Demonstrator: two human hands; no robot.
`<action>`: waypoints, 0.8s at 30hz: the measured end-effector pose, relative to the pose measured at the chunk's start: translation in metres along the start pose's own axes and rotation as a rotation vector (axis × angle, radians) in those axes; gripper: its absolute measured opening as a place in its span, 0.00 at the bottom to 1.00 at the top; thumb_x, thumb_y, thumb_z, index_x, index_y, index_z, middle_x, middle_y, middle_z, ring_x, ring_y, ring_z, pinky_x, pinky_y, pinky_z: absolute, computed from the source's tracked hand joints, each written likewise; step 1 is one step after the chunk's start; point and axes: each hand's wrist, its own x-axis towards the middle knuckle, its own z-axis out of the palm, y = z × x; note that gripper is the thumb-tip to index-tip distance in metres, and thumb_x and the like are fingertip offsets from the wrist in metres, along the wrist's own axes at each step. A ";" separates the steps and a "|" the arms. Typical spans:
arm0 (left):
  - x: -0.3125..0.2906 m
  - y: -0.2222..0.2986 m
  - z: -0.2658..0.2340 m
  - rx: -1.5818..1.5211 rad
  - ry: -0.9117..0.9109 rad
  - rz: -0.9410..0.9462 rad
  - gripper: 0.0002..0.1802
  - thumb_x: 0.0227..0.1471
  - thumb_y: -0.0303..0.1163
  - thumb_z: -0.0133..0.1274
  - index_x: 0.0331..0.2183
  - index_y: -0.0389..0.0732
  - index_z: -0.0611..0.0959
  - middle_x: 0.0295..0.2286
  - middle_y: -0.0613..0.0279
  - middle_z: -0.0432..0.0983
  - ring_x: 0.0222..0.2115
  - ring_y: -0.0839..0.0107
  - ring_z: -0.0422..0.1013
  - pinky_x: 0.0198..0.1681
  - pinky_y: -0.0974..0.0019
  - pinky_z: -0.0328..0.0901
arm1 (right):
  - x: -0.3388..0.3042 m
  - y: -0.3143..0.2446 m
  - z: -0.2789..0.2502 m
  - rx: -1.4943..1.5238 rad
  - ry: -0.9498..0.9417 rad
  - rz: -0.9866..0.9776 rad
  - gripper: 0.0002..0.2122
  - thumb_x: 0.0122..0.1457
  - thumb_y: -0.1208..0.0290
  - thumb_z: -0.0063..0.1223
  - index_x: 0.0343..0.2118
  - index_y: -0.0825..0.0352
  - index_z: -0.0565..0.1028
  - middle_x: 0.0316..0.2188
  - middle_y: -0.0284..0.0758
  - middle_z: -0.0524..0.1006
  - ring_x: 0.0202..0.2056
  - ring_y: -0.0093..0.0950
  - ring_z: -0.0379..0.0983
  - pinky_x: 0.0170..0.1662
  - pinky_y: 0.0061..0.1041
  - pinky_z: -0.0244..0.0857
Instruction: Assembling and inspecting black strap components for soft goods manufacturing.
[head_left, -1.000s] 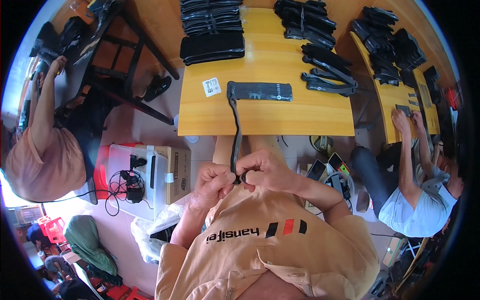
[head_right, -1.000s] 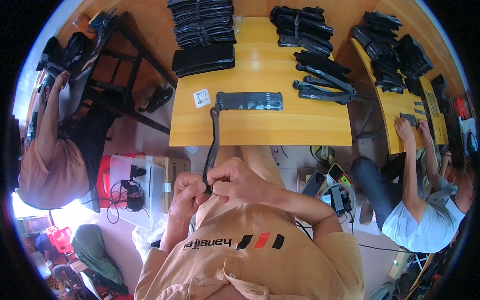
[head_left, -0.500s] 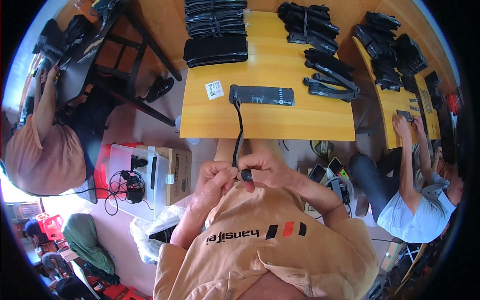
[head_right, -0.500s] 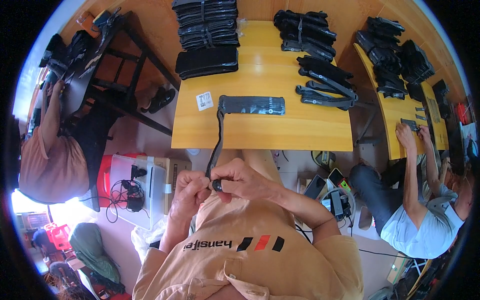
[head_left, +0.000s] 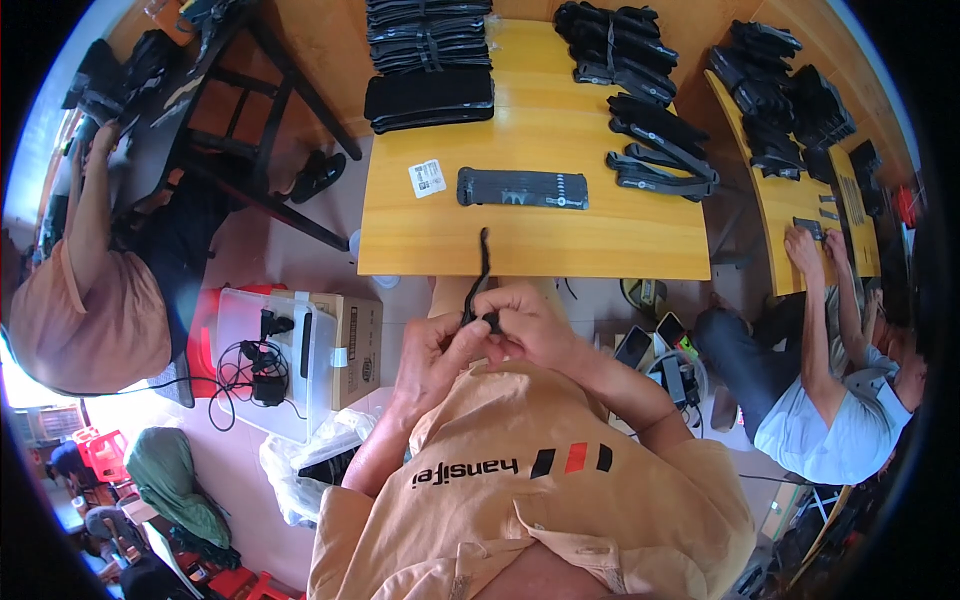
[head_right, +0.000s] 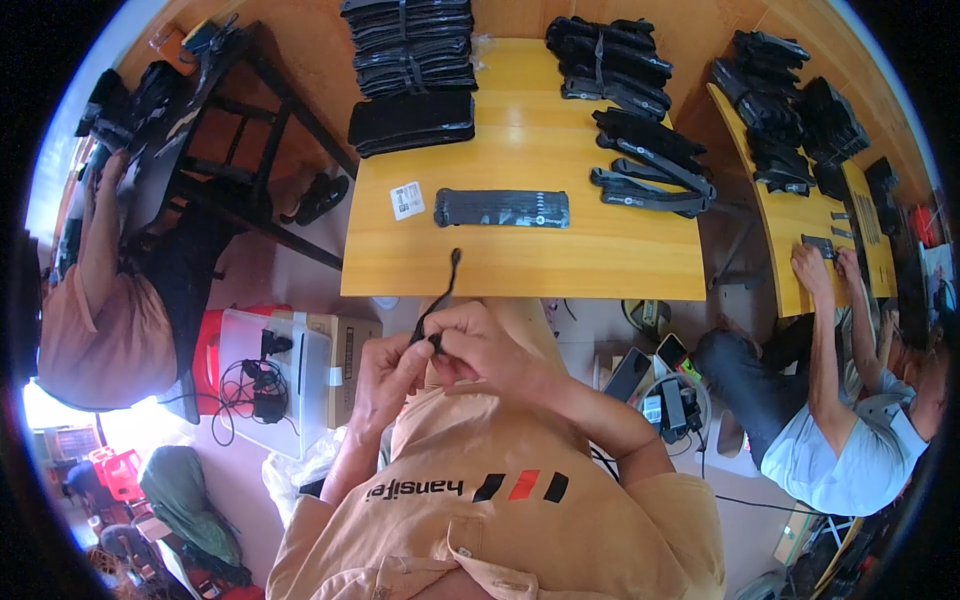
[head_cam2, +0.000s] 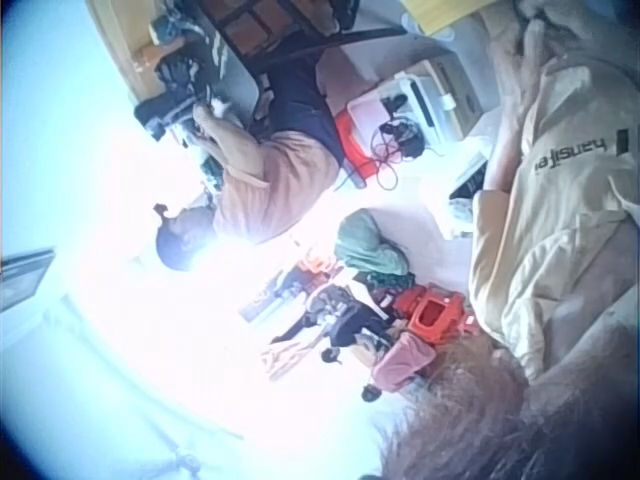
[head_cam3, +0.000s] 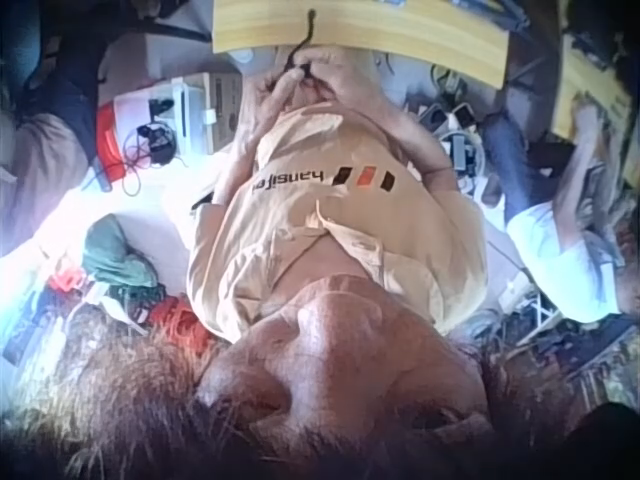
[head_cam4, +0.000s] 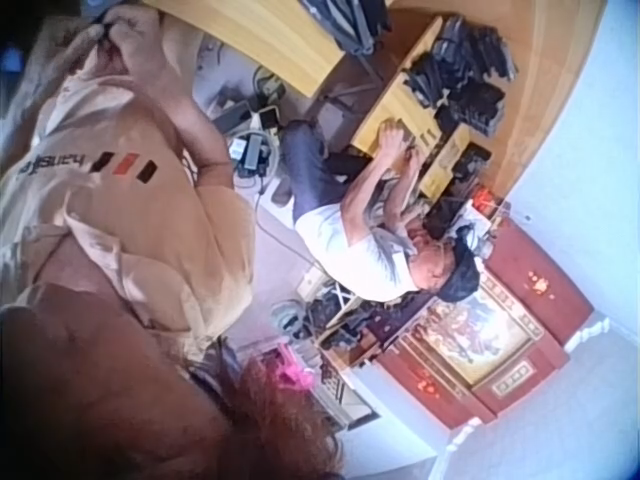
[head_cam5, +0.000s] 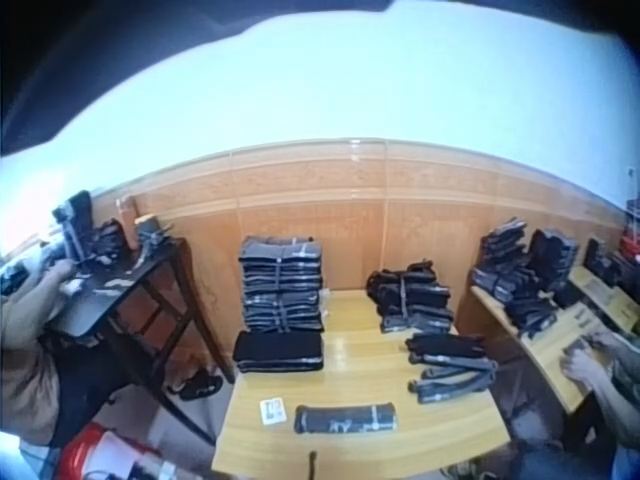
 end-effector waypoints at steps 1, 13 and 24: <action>0.000 0.003 0.000 -0.099 -0.004 -0.052 0.19 0.56 0.38 0.44 0.18 0.37 0.74 0.12 0.70 0.65 0.13 0.84 0.61 0.15 0.80 0.55 | 0.000 0.006 -0.006 0.192 -0.048 0.058 0.10 0.54 0.73 0.40 0.19 0.69 0.68 0.10 0.31 0.68 0.12 0.14 0.60 0.14 0.12 0.50; -0.002 -0.002 0.006 -0.065 0.078 -0.118 0.20 0.57 0.36 0.42 0.18 0.35 0.73 0.12 0.69 0.65 0.13 0.84 0.60 0.15 0.77 0.55 | -0.002 0.017 -0.003 -0.168 0.019 -0.150 0.11 0.58 0.69 0.46 0.21 0.68 0.67 0.14 0.26 0.65 0.17 0.11 0.57 0.19 0.13 0.49; -0.016 -0.022 -0.044 -0.716 0.296 -0.476 0.17 0.50 0.34 0.47 0.13 0.48 0.65 0.09 0.76 0.53 0.08 0.85 0.47 0.09 0.77 0.42 | -0.029 0.024 -0.034 0.560 0.396 0.167 0.14 0.59 0.56 0.41 0.26 0.61 0.68 0.09 0.23 0.56 0.10 0.15 0.53 0.13 0.19 0.53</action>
